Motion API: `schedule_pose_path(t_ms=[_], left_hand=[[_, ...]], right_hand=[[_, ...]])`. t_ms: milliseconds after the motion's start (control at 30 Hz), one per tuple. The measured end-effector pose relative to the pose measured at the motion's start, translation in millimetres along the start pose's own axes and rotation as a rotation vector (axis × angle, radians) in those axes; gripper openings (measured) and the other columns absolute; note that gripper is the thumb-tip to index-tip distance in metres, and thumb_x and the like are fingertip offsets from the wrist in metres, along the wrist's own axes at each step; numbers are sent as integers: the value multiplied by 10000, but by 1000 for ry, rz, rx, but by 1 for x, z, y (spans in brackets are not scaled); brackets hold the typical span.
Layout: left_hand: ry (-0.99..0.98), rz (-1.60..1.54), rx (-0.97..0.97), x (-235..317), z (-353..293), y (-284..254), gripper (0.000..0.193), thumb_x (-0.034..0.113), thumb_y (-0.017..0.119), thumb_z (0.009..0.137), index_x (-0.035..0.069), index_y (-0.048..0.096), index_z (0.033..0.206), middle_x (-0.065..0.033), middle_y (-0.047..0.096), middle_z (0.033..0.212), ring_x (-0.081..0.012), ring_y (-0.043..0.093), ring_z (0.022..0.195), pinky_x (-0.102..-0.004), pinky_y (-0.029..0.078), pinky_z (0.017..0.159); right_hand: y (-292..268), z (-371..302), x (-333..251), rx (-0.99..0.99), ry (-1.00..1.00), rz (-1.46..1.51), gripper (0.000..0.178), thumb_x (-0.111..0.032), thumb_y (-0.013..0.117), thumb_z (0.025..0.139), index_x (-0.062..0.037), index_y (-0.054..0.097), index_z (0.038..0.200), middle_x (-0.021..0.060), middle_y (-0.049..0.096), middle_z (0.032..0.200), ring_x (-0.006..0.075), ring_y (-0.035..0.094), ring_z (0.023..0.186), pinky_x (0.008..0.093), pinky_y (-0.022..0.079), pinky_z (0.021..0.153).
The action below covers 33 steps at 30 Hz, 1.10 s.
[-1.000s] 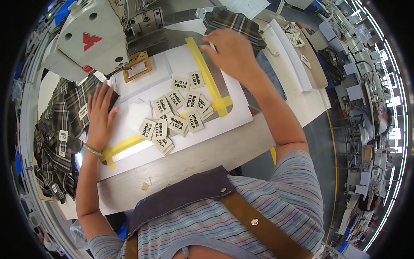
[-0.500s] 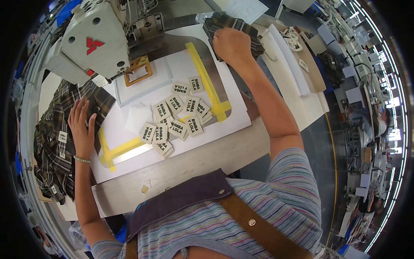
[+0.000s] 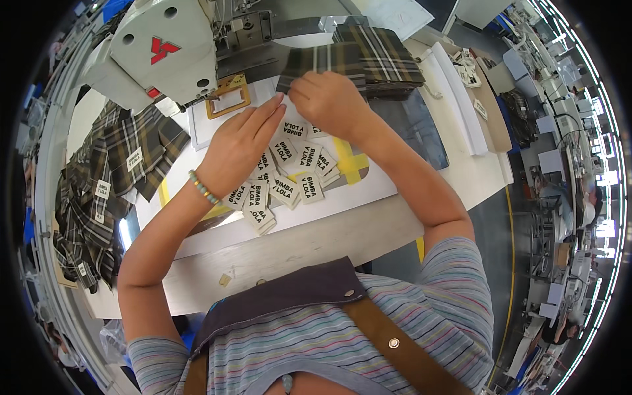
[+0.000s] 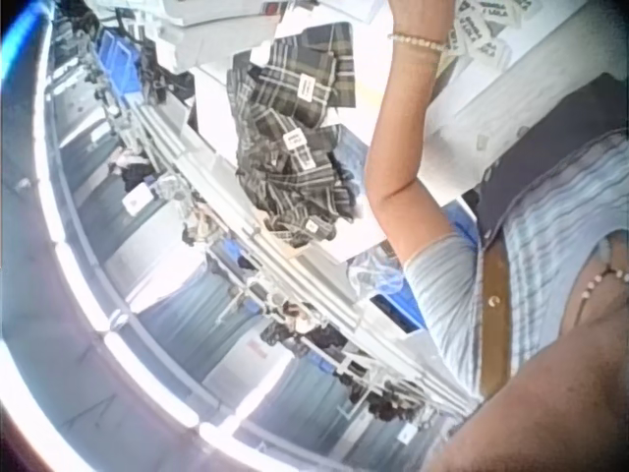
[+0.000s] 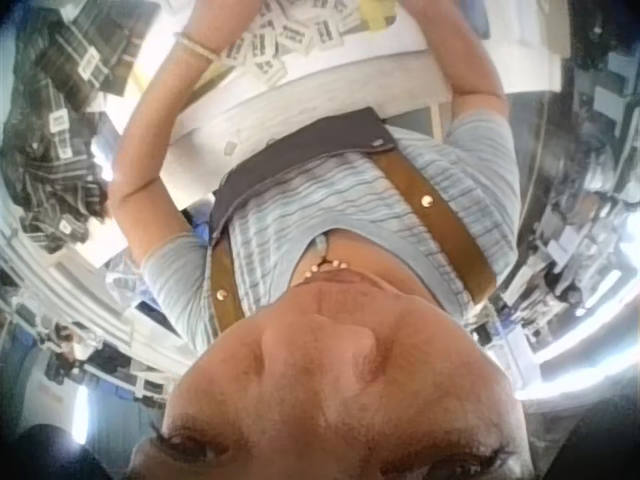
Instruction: The person uses a sewing machine to attach small white rectangular labels to plaid fabric pieces. They pick up a label, place it on a fabric piece, and guide the fabric under the machine's presser foot to sew it in place. The person repeats this process for multiple items, stacking the finished pieces to the left.
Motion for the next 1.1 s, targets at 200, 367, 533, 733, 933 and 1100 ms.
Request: schedule_pose_path(t_ms=[200, 367, 533, 733, 933, 1100], left_hand=[[-4, 41, -21, -17, 9, 29, 214, 68, 680, 801, 42, 667, 1013, -71, 659, 1015, -239, 650, 922, -365, 556, 761], [22, 39, 67, -19, 1, 24, 202, 67, 688, 775, 55, 667, 976, -62, 637, 938, -243, 645, 866, -370, 554, 749], [9, 61, 31, -25, -13, 21, 204, 68, 695, 768, 51, 683, 971, -69, 668, 942, -248, 668, 902, -376, 561, 768], [11, 162, -38, -35, -35, 6, 257, 68, 713, 764, 35, 716, 1019, -68, 717, 1011, -238, 687, 945, -356, 562, 788], [-14, 279, -91, -50, -65, -9, 217, 68, 716, 778, 36, 710, 992, -57, 691, 975, -226, 660, 896, -351, 554, 783], [-79, 257, -119, -66, -93, -16, 274, 43, 717, 797, 17, 725, 1070, -63, 729, 1047, -231, 671, 910, -355, 564, 788]], right_hand=[[-1, -9, -22, 21, -21, 106, 132, -145, 771, 823, -72, 745, 930, 12, 735, 1026, 201, 682, 937, 341, 537, 741], [-15, -25, -7, -9, 71, 40, 130, -115, 752, 804, -72, 752, 926, 11, 734, 1011, 194, 689, 979, 343, 543, 771], [-12, -27, 1, 13, 75, -23, 137, -83, 724, 767, -77, 745, 902, 4, 722, 963, 192, 683, 966, 324, 538, 757], [0, -3, -15, 44, -35, -21, 109, -92, 721, 757, -94, 726, 865, -6, 691, 908, 175, 657, 908, 309, 516, 722], [25, 21, -35, -84, -85, 50, 205, -85, 719, 777, -57, 761, 975, 16, 738, 1021, 202, 687, 975, 340, 553, 780], [38, 23, -34, -135, -15, 231, 197, -134, 725, 883, -43, 772, 1051, 40, 748, 1091, 233, 687, 1051, 372, 576, 864]])
Point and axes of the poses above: each hand's wrist, its own z-axis towards the middle knuckle, its own y-axis out of the palm, x = y × z, the point moved 7 cm from there along z, towards the middle knuckle
